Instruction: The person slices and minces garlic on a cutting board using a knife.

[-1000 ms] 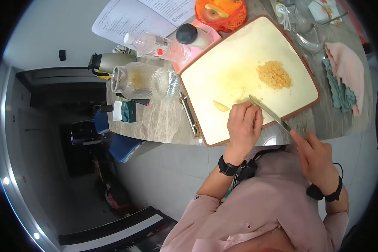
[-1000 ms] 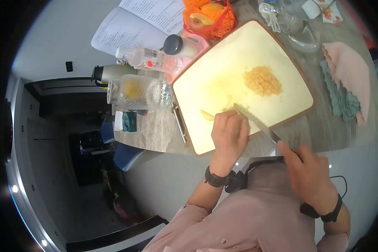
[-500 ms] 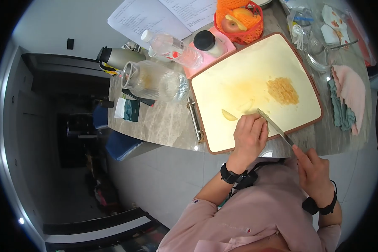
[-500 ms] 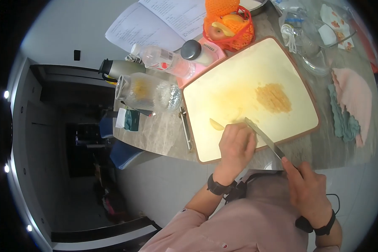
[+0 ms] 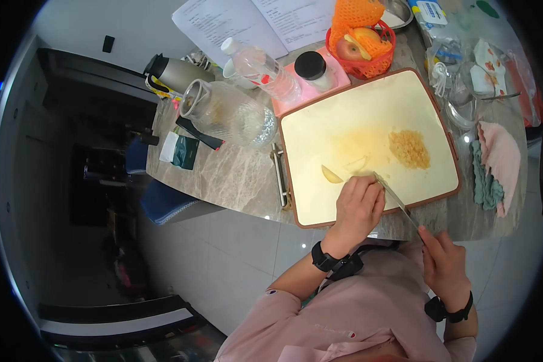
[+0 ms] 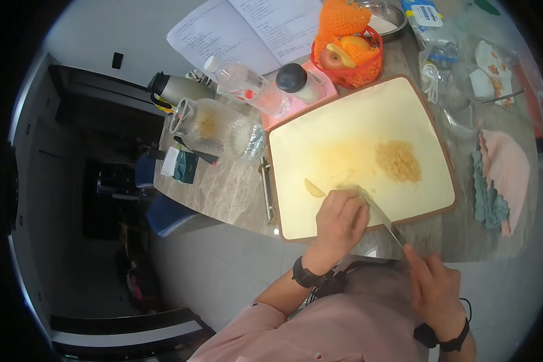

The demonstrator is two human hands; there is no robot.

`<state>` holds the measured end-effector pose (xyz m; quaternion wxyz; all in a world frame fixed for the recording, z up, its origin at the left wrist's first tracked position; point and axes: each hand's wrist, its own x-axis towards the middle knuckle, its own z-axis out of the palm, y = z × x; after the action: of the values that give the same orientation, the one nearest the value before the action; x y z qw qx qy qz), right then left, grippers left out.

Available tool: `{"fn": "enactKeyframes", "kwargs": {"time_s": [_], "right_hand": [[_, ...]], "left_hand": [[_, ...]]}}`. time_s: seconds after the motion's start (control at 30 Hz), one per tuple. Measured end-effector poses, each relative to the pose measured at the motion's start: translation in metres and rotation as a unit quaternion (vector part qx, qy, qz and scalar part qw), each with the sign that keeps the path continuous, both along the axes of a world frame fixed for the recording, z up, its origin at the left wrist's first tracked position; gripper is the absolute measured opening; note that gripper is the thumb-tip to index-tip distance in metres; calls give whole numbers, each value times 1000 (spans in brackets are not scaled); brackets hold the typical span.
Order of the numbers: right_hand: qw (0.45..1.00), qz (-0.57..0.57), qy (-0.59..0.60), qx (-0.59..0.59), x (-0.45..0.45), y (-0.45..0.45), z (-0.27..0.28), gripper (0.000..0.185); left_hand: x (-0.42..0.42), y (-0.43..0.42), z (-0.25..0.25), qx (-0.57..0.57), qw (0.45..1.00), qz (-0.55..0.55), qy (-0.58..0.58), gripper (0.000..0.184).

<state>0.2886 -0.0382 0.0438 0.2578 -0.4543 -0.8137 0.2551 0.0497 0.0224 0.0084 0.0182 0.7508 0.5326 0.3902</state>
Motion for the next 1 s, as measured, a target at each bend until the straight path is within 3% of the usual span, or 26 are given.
{"fn": "enactKeyframes", "kwargs": {"time_s": [1.0], "right_hand": [[1000, -14, 11, -11, 0, -2, 1, 48]], "left_hand": [[0, -1, 1, -3, 1000, 1, -13, 23]]}}
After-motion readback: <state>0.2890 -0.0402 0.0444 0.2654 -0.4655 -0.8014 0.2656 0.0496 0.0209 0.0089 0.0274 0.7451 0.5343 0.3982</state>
